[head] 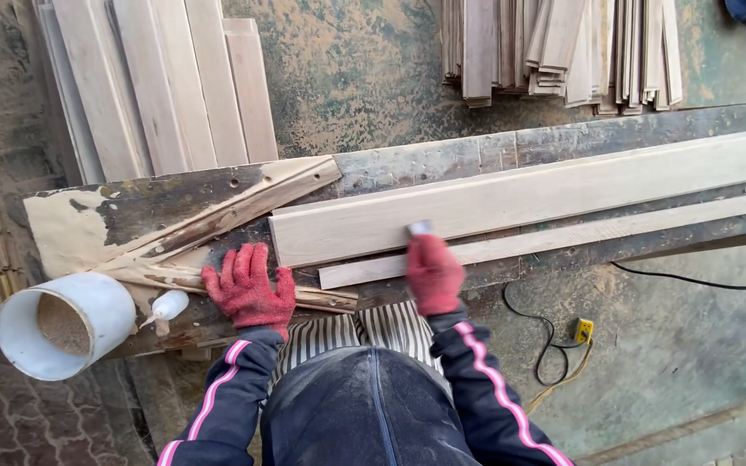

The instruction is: Sanding wooden planks using an angle grinder and manual sandpaper.

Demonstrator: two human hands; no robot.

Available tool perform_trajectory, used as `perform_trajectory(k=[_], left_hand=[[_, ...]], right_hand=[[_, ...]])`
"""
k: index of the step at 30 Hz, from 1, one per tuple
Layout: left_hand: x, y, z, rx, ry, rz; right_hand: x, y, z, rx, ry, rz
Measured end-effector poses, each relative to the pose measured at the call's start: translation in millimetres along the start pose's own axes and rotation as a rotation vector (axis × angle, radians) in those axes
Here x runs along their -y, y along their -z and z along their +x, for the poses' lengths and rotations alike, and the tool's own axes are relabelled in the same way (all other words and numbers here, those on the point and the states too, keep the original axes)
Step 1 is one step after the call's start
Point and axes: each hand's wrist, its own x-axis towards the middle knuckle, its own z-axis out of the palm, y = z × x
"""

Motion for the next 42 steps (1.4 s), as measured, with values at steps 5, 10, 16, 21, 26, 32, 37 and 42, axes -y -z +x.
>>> perform_trajectory(k=[5, 10, 16, 21, 26, 32, 37, 42], left_hand=[[-1.4, 1.0, 1.1, 0.002, 0.018, 0.015], [-0.8, 0.0, 2.4, -0.017, 0.013, 0.014], [-0.3, 1.0, 1.1, -0.005, -0.005, 0.018], [-0.3, 1.6, -2.9, -0.011, 0.016, 0.017], [1.5, -3.5, -1.7, -0.038, 0.019, 0.012], [2.2, 0.1, -4.9, -0.041, 0.025, 0.008], [2.4, -2.1, -4.4, -0.065, 0.043, -0.011], [3.4, -5.0, -5.6, -0.095, 0.038, -0.026]], right_hand=[[-124.9, 23.2, 53.4, 0.023, -0.397, -0.192], [9.2, 1.2, 8.4, 0.049, -0.285, 0.099], [-32.0, 5.7, 23.6, 0.041, -0.171, 0.02], [-105.0, 26.6, 54.7, 0.079, -0.401, -0.234], [34.6, 0.6, 7.2, 0.188, -0.129, 0.087], [-42.5, 13.9, 28.5, 0.032, -0.108, -0.08], [-72.8, 17.5, 42.0, 0.067, -0.307, -0.185], [59.2, -12.7, -5.7, 0.319, -0.079, 0.148]])
